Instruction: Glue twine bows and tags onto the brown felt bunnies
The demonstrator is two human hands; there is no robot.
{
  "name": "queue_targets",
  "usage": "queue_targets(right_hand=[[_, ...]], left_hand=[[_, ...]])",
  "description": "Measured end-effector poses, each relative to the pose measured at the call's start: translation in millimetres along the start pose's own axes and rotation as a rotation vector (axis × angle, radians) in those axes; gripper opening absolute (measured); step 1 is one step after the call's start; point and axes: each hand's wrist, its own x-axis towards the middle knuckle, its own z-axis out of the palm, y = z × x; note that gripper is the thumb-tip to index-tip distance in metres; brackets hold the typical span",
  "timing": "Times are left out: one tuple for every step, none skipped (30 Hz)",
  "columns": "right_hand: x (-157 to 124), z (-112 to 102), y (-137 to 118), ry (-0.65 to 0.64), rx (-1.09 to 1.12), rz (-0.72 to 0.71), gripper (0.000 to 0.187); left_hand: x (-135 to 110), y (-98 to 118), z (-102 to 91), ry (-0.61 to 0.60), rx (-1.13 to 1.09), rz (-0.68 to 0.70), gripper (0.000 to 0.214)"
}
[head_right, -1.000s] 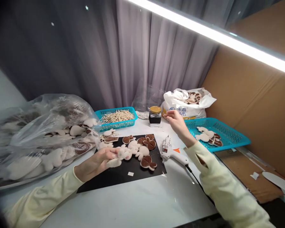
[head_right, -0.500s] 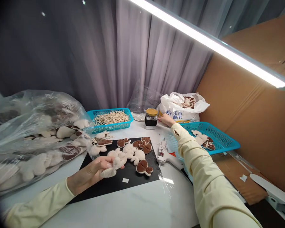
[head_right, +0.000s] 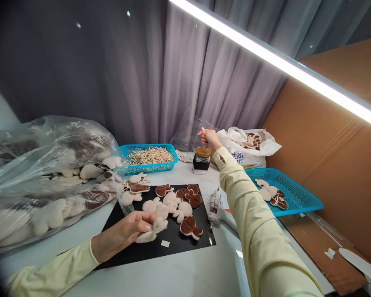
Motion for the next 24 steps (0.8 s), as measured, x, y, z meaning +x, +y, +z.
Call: queue_targets(right_hand=[[-2, 6, -10, -0.018, -0.013, -0.038, 0.032], [-9, 10, -18, -0.038, -0.033, -0.074, 0.032], [-21, 14, -25, -0.058, -0.057, -0.110, 0.030], [-37, 17, -29, -0.078, -0.087, -0.148, 0.028], [-58, 18, -32, -0.091, -0.122, -0.187, 0.025], [-82, 19, -34, -0.099, -0.160, -0.228, 0.024], [-109, 18, -34, -0.101, -0.200, -0.272, 0.027], [-136, 16, -33, -0.104, -0.235, -0.317, 0.029], [-163, 13, -32, -0.105, -0.261, -0.360, 0.028], [-188, 10, -30, -0.103, -0.277, -0.397, 0.030], [-210, 6, -27, -0.100, -0.286, -0.425, 0.032], [-229, 3, -24, -0.117, -0.282, -0.450, 0.034], [-244, 1, -20, -0.151, -0.205, -0.448, 0.035], [-256, 0, -15, -0.186, -0.079, -0.406, 0.035], [-264, 0, -10, -0.211, 0.062, -0.358, 0.036], [-269, 1, -3, -0.222, 0.200, -0.306, 0.036], [-272, 4, 3, -0.218, 0.312, -0.260, 0.037], [-274, 8, 11, -0.203, 0.387, -0.230, 0.039], [-276, 12, 18, -0.186, 0.425, -0.215, 0.041], [-277, 17, 26, -0.179, 0.439, -0.200, 0.043], [-279, 21, 33, -0.180, 0.458, -0.177, 0.044], [-281, 25, 40, -0.189, 0.474, -0.155, 0.044], [-283, 28, 45, -0.199, 0.486, -0.136, 0.044], [-286, 31, 49, -0.209, 0.498, -0.120, 0.044]], left_hand=[[0, 0, 0.5, 0.018, -0.003, 0.006, 0.014], [0, 0, 1.2, 0.038, -0.010, 0.012, 0.011], [0, 0, 2.1, 0.057, -0.015, 0.021, 0.009], [-1, 1, 3.0, 0.076, 0.004, 0.046, 0.009], [-2, 2, 3.9, 0.089, 0.029, 0.073, 0.009], [-3, 3, 5.0, 0.099, 0.057, 0.098, 0.009], [-4, 4, 6.1, 0.100, 0.089, 0.120, 0.009], [-5, 5, 7.6, 0.093, 0.122, 0.136, 0.009], [-6, 7, 9.4, 0.084, 0.159, 0.150, 0.008], [-7, 8, 11.6, 0.078, 0.198, 0.165, 0.007], [-8, 10, 14.4, 0.080, 0.242, 0.184, 0.006], [-8, 13, 17.9, 0.086, 0.285, 0.207, 0.004], [-7, 17, 21.9, 0.099, 0.325, 0.237, 0.002], [-5, 21, 26.6, 0.115, 0.360, 0.267, 0.001], [-2, 26, 31.8, 0.125, 0.386, 0.295, 0.002], [2, 31, 37.4, 0.135, 0.404, 0.325, 0.003], [8, 36, 43.1, 0.137, 0.418, 0.347, 0.004], [16, 40, 48.9, 0.143, 0.435, 0.364, 0.004], [24, 44, 54.6, 0.155, 0.463, 0.386, 0.004], [33, 46, 60.0, 0.166, 0.496, 0.411, 0.003], [42, 47, 65.0, 0.175, 0.544, 0.443, 0.003], [52, 47, 69.7, 0.175, 0.602, 0.481, 0.003], [60, 46, 74.0, 0.168, 0.660, 0.526, 0.004], [68, 44, 77.9, 0.150, 0.710, 0.565, 0.006]])
